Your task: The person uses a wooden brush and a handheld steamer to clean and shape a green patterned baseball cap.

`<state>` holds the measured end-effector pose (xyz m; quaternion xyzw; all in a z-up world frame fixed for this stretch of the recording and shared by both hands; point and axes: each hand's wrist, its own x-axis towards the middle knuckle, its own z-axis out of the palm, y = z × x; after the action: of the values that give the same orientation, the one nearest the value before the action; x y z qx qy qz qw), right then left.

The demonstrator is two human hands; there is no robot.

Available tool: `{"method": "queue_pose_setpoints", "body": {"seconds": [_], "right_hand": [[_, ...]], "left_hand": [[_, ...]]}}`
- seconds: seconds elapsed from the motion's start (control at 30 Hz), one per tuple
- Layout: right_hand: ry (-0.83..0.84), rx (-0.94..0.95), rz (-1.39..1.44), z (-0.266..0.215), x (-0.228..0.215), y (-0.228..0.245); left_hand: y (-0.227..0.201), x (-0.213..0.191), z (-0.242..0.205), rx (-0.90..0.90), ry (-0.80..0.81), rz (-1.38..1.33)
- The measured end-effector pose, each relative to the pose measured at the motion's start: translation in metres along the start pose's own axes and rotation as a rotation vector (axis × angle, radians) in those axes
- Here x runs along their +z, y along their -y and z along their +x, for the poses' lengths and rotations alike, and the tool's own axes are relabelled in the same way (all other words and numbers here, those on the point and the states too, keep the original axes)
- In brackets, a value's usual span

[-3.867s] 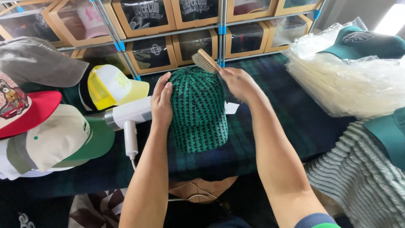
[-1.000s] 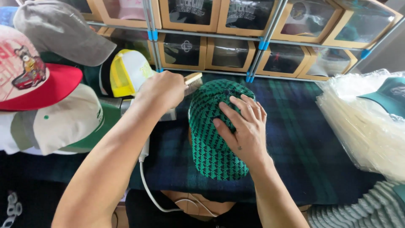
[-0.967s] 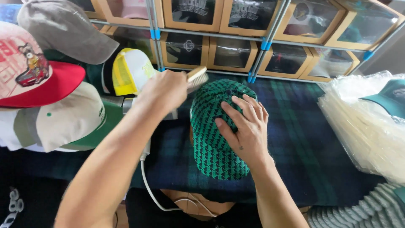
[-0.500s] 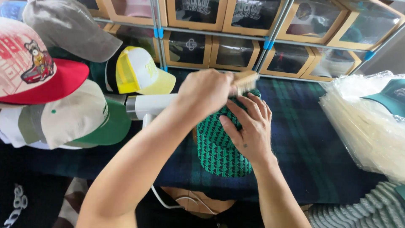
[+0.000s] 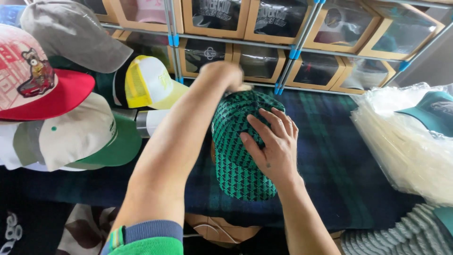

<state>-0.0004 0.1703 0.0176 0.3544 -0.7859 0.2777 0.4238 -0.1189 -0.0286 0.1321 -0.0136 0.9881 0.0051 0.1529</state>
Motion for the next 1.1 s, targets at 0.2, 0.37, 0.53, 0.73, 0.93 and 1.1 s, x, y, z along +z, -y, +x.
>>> {"method": "queue_pose_setpoints", "body": {"seconds": [0.2,0.37,0.53,0.73,0.93,1.1], "right_hand": [[0.077,-0.018,-0.005,0.011,-0.012,-0.007],[0.06,0.159,0.208,0.045,-0.001,-0.042],[0.484,0.489,0.217,0.068,-0.003,-0.045],[0.665,0.488,0.146,0.086,-0.006,-0.04],[0.717,0.421,0.158,0.1,-0.014,-0.025],[0.761,0.578,0.125,0.105,0.006,-0.035]], "left_hand": [[0.057,0.047,-0.01,-0.165,-0.152,-0.205],[-0.002,0.024,-0.129,0.027,-0.439,-0.463],[0.023,0.065,-0.125,-0.059,-0.363,-0.582],[0.018,0.077,-0.157,-0.166,-0.399,-0.458],[0.036,0.195,-0.089,-0.095,-0.617,-0.694],[-0.017,0.149,-0.211,-0.194,-0.691,-1.073]]}}
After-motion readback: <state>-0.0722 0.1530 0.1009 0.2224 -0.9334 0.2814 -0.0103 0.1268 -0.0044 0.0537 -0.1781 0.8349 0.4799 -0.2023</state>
